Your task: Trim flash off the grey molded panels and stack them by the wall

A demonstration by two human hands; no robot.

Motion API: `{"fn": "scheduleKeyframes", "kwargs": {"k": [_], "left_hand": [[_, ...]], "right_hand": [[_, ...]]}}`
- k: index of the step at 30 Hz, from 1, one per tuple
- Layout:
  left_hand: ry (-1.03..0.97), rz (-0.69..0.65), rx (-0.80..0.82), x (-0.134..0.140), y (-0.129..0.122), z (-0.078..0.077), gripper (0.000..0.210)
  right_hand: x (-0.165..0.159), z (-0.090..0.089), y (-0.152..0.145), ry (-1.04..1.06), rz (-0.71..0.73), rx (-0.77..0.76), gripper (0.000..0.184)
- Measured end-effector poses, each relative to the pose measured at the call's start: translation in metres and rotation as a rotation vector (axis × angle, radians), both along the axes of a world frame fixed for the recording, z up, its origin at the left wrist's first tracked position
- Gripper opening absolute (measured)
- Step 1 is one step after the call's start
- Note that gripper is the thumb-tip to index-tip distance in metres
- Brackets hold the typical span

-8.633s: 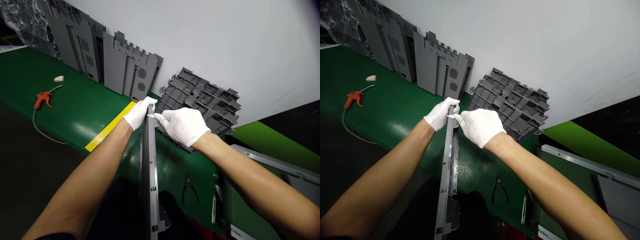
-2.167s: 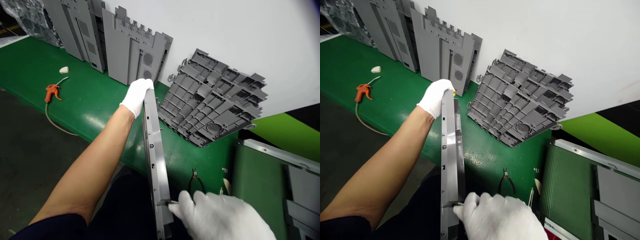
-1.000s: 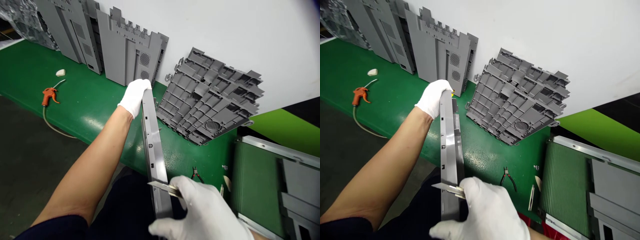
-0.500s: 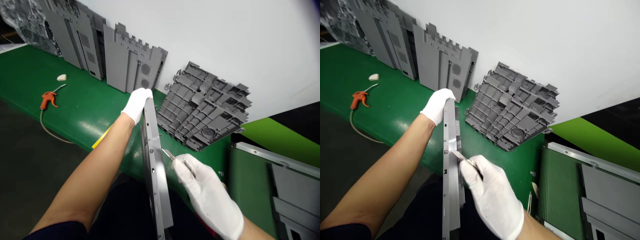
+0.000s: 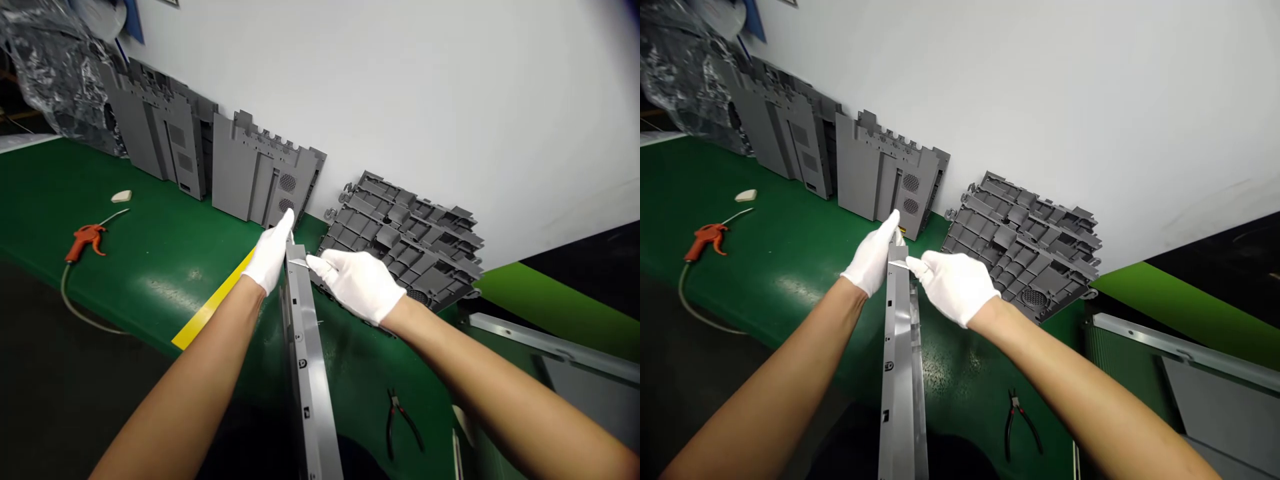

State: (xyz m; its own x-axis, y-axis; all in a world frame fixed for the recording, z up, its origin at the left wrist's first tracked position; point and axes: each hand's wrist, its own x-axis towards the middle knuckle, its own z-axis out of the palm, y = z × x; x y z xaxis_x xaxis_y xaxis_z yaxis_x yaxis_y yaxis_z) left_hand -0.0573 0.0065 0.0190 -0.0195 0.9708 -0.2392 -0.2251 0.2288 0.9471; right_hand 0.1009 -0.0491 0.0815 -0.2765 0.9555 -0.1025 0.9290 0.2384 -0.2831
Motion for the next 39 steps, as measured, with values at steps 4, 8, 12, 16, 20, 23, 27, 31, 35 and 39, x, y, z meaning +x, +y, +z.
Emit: {"fn": "scheduleKeyframes", "kwargs": {"k": [4, 8, 12, 16, 20, 23, 27, 31, 35, 39], "left_hand": [[-0.025, 0.040, -0.058, -0.003, 0.002, 0.000, 0.040], [0.044, 0.030, -0.037, -0.007, 0.002, 0.000, 0.032], [0.016, -0.010, -0.030, -0.008, 0.001, -0.002, 0.032], [0.008, -0.015, 0.000, -0.008, 0.001, -0.003, 0.032], [0.029, -0.025, 0.010, -0.009, 0.003, -0.005, 0.032], [0.037, -0.047, 0.020, -0.010, 0.004, -0.007, 0.032], [0.051, -0.068, 0.030, -0.010, 0.005, -0.010, 0.034], [0.080, -0.068, 0.032, -0.009, 0.007, -0.011, 0.033], [0.097, -0.057, 0.052, -0.008, 0.008, -0.011, 0.031], [0.086, -0.070, 0.029, -0.008, 0.007, -0.009, 0.030]], "right_hand": [[-0.015, 0.006, 0.013, -0.162, -0.006, 0.062, 0.058], [-0.023, 0.012, 0.012, -0.313, 0.011, 0.107, 0.061], [-0.027, 0.015, 0.007, -0.415, 0.032, 0.154, 0.062], [-0.028, 0.015, 0.005, -0.448, 0.050, 0.178, 0.065], [-0.028, 0.014, 0.005, -0.453, 0.055, 0.191, 0.069], [-0.026, 0.013, 0.005, -0.463, 0.054, 0.196, 0.069], [-0.024, 0.012, 0.004, -0.475, 0.064, 0.215, 0.070], [-0.022, 0.011, 0.004, -0.476, 0.060, 0.211, 0.072], [-0.022, 0.010, 0.003, -0.488, 0.060, 0.219, 0.072], [-0.021, 0.008, 0.002, -0.497, 0.071, 0.247, 0.071]]}}
